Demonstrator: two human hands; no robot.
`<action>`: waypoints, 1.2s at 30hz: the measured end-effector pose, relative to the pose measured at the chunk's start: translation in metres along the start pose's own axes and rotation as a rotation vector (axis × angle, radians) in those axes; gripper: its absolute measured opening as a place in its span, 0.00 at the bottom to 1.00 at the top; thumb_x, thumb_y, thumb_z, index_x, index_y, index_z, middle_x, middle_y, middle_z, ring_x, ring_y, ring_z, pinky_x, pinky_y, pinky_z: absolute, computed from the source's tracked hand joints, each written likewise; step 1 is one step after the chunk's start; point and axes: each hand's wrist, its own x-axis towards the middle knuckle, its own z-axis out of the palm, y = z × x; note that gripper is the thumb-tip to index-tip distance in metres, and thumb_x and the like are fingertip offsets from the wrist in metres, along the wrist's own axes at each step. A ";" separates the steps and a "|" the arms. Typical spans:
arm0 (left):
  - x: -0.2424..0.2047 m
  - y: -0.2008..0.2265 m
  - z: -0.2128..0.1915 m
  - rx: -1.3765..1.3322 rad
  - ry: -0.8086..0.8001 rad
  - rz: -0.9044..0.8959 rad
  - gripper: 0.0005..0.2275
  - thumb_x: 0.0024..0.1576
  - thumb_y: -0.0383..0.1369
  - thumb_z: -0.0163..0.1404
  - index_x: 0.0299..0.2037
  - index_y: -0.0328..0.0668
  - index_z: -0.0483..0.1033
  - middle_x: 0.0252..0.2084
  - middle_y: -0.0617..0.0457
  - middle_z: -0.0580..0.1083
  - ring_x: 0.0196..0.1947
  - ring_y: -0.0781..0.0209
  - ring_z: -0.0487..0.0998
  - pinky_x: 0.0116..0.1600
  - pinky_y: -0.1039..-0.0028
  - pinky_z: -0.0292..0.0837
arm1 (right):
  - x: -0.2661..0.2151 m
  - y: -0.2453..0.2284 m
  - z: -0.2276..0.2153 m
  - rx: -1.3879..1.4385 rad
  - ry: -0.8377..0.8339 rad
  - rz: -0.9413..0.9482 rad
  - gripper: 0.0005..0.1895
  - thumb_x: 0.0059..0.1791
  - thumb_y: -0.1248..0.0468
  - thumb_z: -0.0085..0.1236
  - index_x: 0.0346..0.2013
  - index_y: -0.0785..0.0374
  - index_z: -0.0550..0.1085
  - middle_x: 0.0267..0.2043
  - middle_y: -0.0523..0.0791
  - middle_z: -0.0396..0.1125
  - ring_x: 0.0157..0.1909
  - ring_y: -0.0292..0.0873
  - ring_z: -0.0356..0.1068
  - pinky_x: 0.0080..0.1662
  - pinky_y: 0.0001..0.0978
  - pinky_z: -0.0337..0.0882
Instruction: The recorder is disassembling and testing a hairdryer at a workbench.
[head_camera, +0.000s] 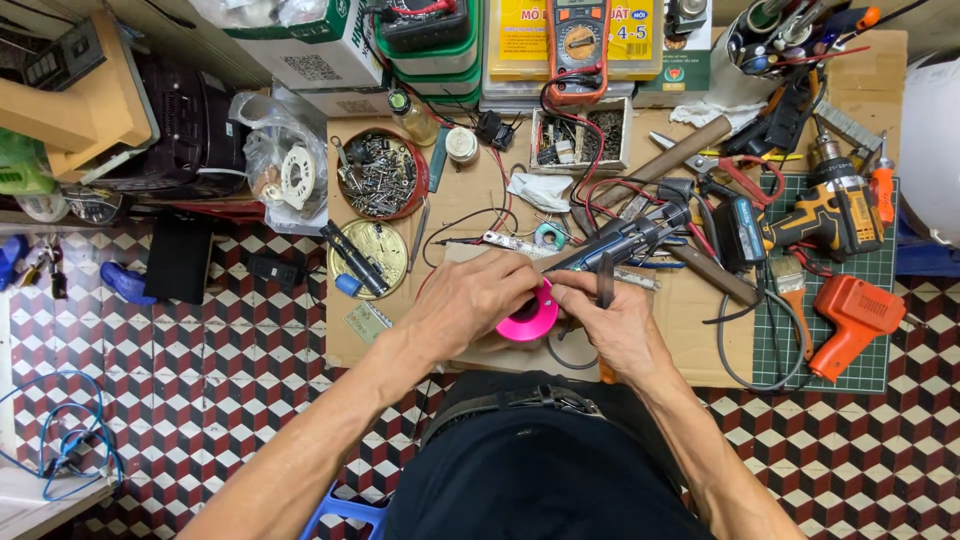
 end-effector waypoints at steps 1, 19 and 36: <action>0.005 -0.002 -0.001 0.001 0.005 -0.001 0.09 0.57 0.28 0.56 0.46 0.39 0.75 0.45 0.50 0.76 0.46 0.50 0.79 0.43 0.61 0.76 | 0.000 0.000 -0.001 -0.004 -0.002 -0.002 0.14 0.52 0.65 0.58 0.49 0.70 0.80 0.32 0.44 0.74 0.32 0.34 0.72 0.36 0.25 0.73; 0.031 -0.018 -0.001 0.000 -0.142 0.095 0.08 0.55 0.27 0.57 0.40 0.36 0.72 0.40 0.45 0.72 0.41 0.44 0.76 0.42 0.59 0.72 | -0.001 -0.007 -0.001 -0.034 0.003 -0.009 0.15 0.51 0.64 0.59 0.49 0.68 0.81 0.29 0.41 0.71 0.28 0.32 0.68 0.31 0.24 0.65; -0.021 0.044 0.023 -0.092 0.286 -0.325 0.32 0.53 0.33 0.61 0.66 0.33 0.62 0.63 0.33 0.69 0.61 0.37 0.71 0.59 0.57 0.70 | -0.003 0.004 0.006 -0.004 0.014 -0.058 0.14 0.53 0.63 0.56 0.48 0.70 0.79 0.29 0.35 0.70 0.32 0.25 0.64 0.35 0.17 0.65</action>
